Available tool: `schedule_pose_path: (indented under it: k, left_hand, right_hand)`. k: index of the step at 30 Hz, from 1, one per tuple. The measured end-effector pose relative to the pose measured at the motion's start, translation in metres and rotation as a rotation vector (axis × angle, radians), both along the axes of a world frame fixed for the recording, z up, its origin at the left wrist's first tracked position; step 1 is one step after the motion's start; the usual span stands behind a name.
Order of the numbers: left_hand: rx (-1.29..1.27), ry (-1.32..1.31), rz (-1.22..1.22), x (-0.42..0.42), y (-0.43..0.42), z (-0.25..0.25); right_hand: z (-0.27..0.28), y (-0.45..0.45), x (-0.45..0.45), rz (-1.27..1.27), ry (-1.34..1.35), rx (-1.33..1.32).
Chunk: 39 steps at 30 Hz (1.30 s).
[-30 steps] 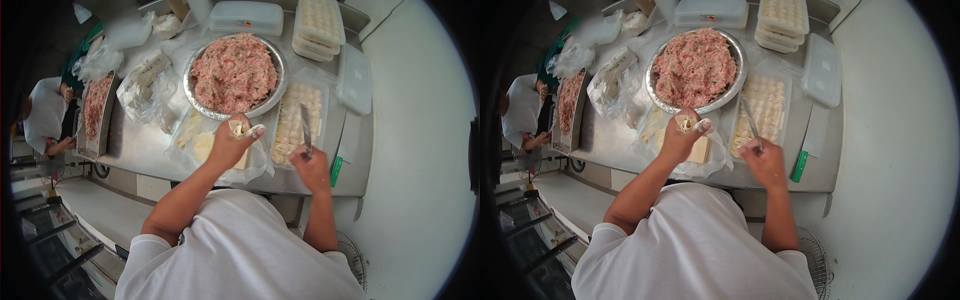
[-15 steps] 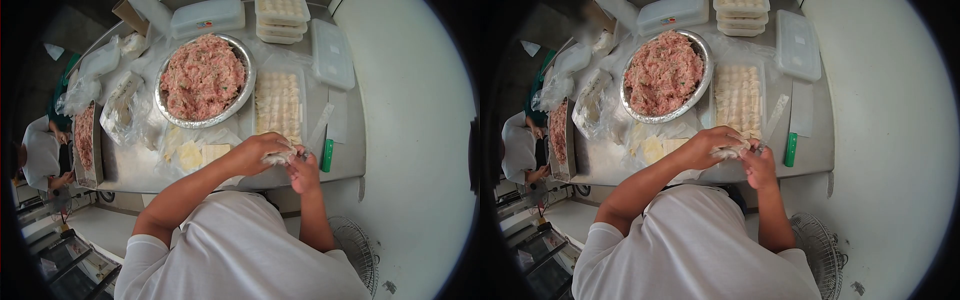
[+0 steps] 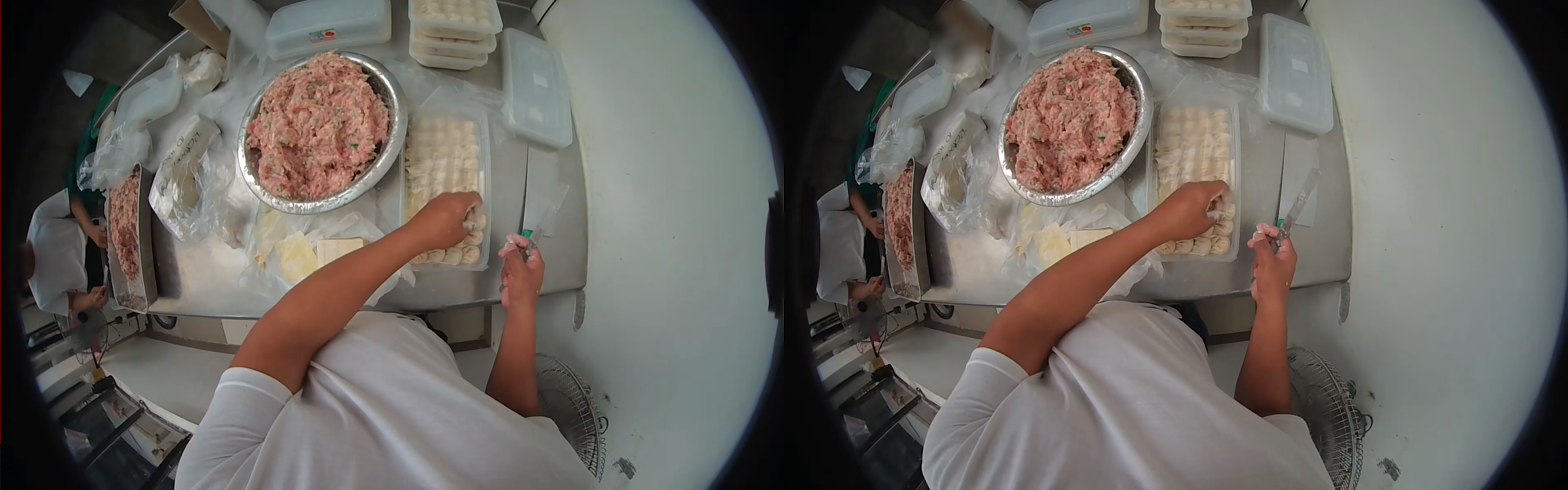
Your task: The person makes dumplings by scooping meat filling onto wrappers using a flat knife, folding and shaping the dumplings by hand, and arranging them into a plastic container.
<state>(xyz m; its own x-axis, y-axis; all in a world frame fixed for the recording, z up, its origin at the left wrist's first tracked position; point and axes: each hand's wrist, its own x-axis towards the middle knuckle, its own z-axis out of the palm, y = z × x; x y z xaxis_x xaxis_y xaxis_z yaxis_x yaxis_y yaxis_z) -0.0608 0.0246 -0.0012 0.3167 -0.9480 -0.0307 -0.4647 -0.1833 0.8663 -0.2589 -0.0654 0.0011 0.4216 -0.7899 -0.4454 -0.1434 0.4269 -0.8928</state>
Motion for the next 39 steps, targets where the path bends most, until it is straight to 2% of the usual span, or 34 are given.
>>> schedule_pose_path:
  k: [3, 5, 7, 8, 10, 11, 13, 14, 15, 17, 18, 20, 22, 23, 27, 29, 32, 36, 38, 39]
  left_hand:
    - [0.041, 0.101, 0.078, -0.004, 0.004, -0.001]
    - [0.048, -0.09, -0.046, -0.003, 0.004, -0.007]
    - [0.053, -0.101, -0.034, -0.004, 0.008, -0.003]
    - [0.06, -0.11, -0.061, -0.005, 0.01, -0.001]
    - [0.108, -0.104, -0.035, -0.004, 0.022, 0.001]
    - [0.05, -0.149, -0.024, -0.004, 0.032, 0.005]
    - [-0.003, -0.197, -0.001, -0.001, 0.054, 0.014]
    - [-0.076, -0.24, 0.051, 0.005, 0.077, 0.018]
    - [-0.149, -0.284, 0.097, 0.011, 0.1, 0.024]
    - [-0.017, -0.26, 0.121, 0.019, 0.15, 0.036]
    - [0.031, -0.281, 0.142, 0.016, 0.175, 0.032]
    - [0.079, -0.306, 0.174, 0.008, 0.21, 0.019]
    - [0.109, -0.387, 0.191, 0.001, 0.228, 0.011]
    - [0.125, -0.344, 0.199, 0.0, 0.23, 0.007]
    - [0.067, -0.253, 0.239, 0.004, 0.23, -0.001]
    - [0.02, -0.157, 0.242, 0.007, 0.232, 0.003]
    - [0.017, -0.105, 0.201, 0.013, 0.234, 0.008]
    - [0.047, -0.076, 0.15, 0.022, 0.239, 0.004]
    - [-0.153, 0.698, 0.557, 0.028, 0.25, -0.007]
    - [-0.152, 0.698, 0.558, 0.033, 0.257, -0.004]
  right_hand:
    - [0.003, -0.001, 0.005, 0.012, 0.008, 0.002]
    - [0.004, -0.003, 0.011, 0.023, 0.003, -0.008]
    - [0.007, -0.004, 0.028, 0.223, 0.135, -0.391]
    - [0.013, -0.003, 0.037, 0.255, 0.122, -0.39]
    - [0.053, 0.004, 0.059, 0.579, 0.237, -0.724]
    - [0.065, 0.008, 0.071, 0.605, 0.224, -0.726]
    - [0.083, 0.015, 0.099, 0.767, 0.068, -1.031]
    - [0.09, 0.017, 0.111, 0.775, 0.06, -1.03]
    - [0.096, 0.017, 0.123, 0.898, 0.057, -1.133]
    - [0.107, 0.021, 0.147, 1.071, 0.121, -1.358]
    - [0.111, 0.027, 0.16, 1.074, 0.118, -1.357]
    - [0.115, 0.037, 0.189, 1.225, 0.333, -1.576]
    - [0.099, 0.042, 0.217, 1.327, 0.325, -1.623]
    - [0.093, 0.045, 0.226, 1.42, 0.326, -1.662]
    - [0.088, 0.04, 0.232, 1.507, 0.244, -1.687]
    - [0.081, 0.027, 0.229, 1.444, 0.045, -1.611]
    - [0.084, 0.015, 0.226, 1.394, -0.081, -1.506]
    - [0.089, 0.017, 0.223, 1.339, -0.097, -1.424]
    - [0.092, 0.018, 0.221, 1.244, -0.131, -1.422]
    - [0.097, 0.019, 0.218, 1.244, -0.132, -1.422]
